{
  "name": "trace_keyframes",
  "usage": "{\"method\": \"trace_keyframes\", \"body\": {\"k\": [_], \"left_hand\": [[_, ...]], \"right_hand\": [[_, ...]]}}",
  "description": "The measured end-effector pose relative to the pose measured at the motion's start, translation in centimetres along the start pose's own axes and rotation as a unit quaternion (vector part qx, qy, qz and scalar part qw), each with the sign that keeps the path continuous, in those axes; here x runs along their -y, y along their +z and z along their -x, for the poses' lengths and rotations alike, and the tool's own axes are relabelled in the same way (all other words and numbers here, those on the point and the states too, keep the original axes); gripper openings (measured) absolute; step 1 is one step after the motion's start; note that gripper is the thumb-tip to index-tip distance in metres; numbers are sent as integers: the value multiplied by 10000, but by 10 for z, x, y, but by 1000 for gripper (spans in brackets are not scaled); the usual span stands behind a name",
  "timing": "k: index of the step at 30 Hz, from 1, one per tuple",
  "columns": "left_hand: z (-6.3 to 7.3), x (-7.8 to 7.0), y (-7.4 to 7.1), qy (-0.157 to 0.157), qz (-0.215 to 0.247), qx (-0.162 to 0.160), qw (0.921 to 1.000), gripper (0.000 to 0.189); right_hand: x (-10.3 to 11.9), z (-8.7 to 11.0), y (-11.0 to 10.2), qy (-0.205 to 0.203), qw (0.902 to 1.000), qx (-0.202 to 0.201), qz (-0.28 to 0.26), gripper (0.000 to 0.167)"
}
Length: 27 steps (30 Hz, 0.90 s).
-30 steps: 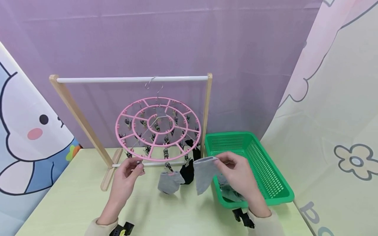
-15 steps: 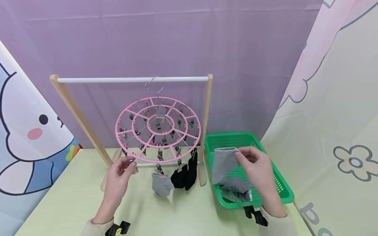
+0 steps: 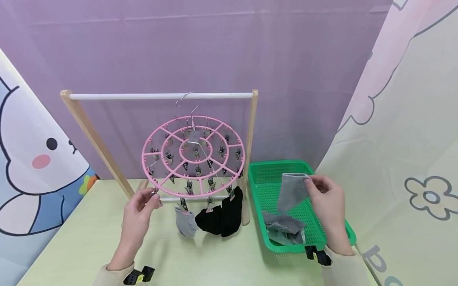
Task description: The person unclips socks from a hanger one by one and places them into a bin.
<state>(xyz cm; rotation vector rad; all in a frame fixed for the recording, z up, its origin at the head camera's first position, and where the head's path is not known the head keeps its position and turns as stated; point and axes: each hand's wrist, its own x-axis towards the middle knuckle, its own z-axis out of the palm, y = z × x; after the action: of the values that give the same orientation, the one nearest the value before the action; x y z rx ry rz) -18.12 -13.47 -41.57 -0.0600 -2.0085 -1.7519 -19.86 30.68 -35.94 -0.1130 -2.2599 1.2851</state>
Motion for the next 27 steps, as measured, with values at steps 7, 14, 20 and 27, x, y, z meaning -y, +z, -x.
{"method": "trace_keyframes", "body": {"k": [7,14,20,27], "left_hand": [[0,1,0,89,-42,-60,9999,20],[0,2,0,92,45,-106,9999,19],[1,2,1,99,87,-89,9999,21],[1,2,4,125,121,-27,9998,22]], "right_hand": [[-35,2,15,-334,9960,298,776,23],[-59,16,28,-350,9841,1197,1266,18],[-65,23,36,-322,9565,2478,1502,12],[-53,29,45,-246,9435,3030,1322,14]]}}
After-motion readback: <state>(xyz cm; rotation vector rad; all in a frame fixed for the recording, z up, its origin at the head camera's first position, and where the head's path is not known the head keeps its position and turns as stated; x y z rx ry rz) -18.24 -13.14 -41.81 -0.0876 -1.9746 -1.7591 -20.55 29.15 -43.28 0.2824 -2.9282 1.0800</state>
